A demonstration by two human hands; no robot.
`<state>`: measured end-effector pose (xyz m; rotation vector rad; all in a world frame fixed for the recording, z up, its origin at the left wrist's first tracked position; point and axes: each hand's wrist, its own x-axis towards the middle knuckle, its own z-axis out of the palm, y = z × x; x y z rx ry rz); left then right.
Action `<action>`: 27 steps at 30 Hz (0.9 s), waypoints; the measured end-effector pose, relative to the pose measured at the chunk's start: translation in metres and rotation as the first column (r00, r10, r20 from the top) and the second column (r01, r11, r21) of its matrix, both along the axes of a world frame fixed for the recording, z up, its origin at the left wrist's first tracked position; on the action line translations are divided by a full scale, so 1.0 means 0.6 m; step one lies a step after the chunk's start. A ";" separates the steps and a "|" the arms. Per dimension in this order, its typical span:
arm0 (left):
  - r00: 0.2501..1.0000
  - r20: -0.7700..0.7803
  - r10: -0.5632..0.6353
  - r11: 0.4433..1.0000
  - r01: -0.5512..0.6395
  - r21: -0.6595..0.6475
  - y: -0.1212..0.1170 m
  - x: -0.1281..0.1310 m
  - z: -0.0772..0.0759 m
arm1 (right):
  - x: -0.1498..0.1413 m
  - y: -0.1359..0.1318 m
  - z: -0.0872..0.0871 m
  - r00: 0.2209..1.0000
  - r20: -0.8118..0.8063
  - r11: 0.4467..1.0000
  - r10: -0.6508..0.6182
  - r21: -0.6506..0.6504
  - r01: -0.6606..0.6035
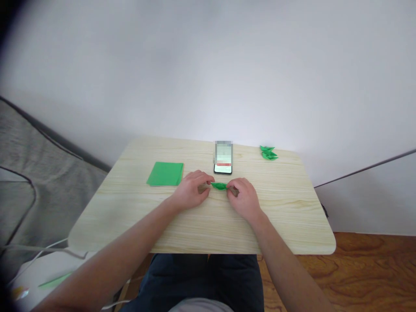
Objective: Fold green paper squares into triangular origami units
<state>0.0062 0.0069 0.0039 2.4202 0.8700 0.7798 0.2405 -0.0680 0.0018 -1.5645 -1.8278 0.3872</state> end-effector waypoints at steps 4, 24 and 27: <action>1.000 -0.008 0.008 1.000 -0.008 -0.012 -0.001 0.000 0.002 | 0.002 0.001 0.002 1.000 -0.003 0.998 0.024 0.065 -0.023; 0.999 -0.044 0.031 0.999 -0.030 0.012 0.006 -0.002 -0.004 | 0.302 0.063 0.000 0.951 -0.032 0.952 -0.307 -0.026 0.306; 0.998 -0.056 0.031 0.999 -0.029 0.024 0.007 -0.003 -0.007 | 0.331 0.080 -0.008 0.946 -0.023 0.946 -0.322 -0.025 0.322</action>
